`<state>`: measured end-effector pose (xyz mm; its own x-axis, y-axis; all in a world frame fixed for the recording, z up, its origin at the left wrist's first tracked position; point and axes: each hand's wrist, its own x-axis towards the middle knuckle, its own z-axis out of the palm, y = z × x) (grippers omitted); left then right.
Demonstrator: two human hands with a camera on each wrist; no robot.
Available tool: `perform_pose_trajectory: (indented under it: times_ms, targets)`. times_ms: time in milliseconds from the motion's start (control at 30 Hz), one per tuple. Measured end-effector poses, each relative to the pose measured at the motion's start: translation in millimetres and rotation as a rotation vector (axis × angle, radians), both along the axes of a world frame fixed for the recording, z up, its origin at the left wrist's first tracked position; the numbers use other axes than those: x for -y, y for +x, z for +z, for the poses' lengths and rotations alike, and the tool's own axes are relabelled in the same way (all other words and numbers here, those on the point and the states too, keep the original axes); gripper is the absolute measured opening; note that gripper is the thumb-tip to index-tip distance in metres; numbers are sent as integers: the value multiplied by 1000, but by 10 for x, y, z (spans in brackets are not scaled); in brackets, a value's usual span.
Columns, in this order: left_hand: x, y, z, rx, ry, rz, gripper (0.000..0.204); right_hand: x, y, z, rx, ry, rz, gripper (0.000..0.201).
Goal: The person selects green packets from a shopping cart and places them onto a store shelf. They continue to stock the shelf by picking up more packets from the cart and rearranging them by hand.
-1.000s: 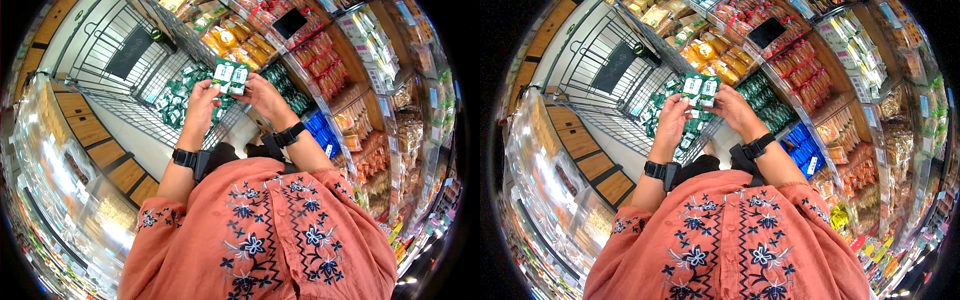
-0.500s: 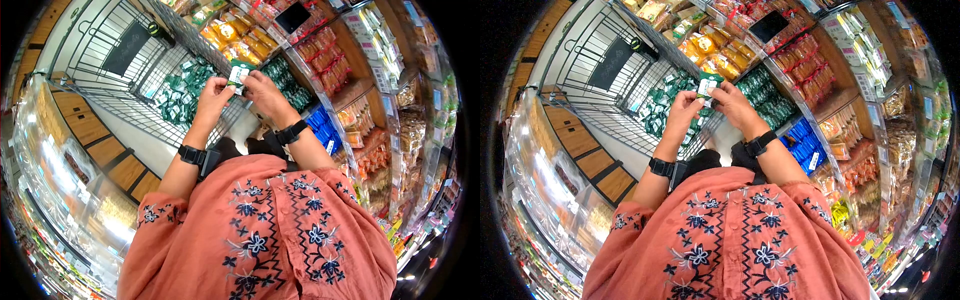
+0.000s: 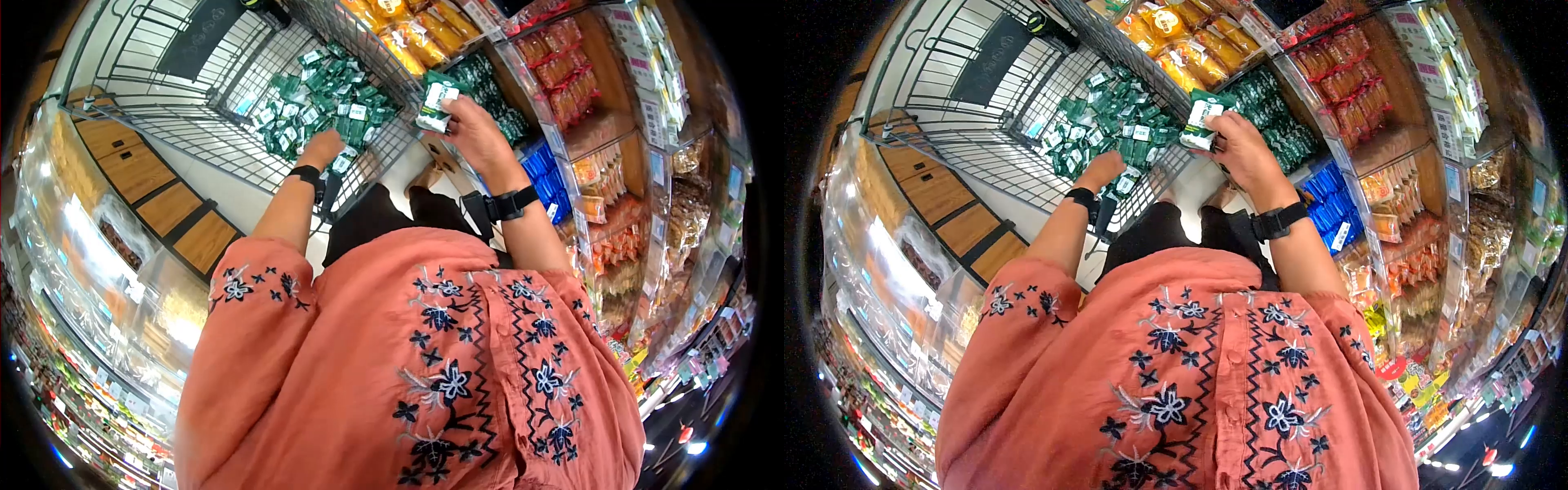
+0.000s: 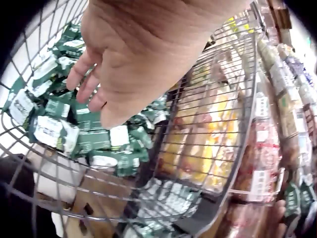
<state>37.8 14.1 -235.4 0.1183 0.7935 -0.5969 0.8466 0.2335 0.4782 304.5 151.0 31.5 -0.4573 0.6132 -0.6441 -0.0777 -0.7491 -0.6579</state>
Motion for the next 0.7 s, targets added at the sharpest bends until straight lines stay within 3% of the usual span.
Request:
perform_pose_trajectory:
  times_ms: [67,133,467,500,533,567,600,667,700]
  targets:
    - [187,92,-227,32,-155,164,36,10,17,-10,7,3,7,26]
    - [221,208,21,13,-340,347,61,27,34,5,17,-4,-4,27]
    - [253,388,122,-143,-345,244,56,57,183,-129,56,-46,-2,29]
    - [246,349,94,-61,-339,241,57,69,166,-121,45,-44,-6,30]
    - [264,280,-17,23,-331,236,58,80,150,-103,36,-41,-12,30]
    - [349,241,-389,51,-236,294,59,78,125,-68,51,-48,-9,32]
    - [268,218,-215,65,-238,438,60,81,96,-43,47,-43,-11,32]
    - [128,46,20,298,-236,551,58,76,39,1,34,-33,-13,33]
    - [-17,24,458,444,-356,745,55,66,38,-29,41,-28,6,33]
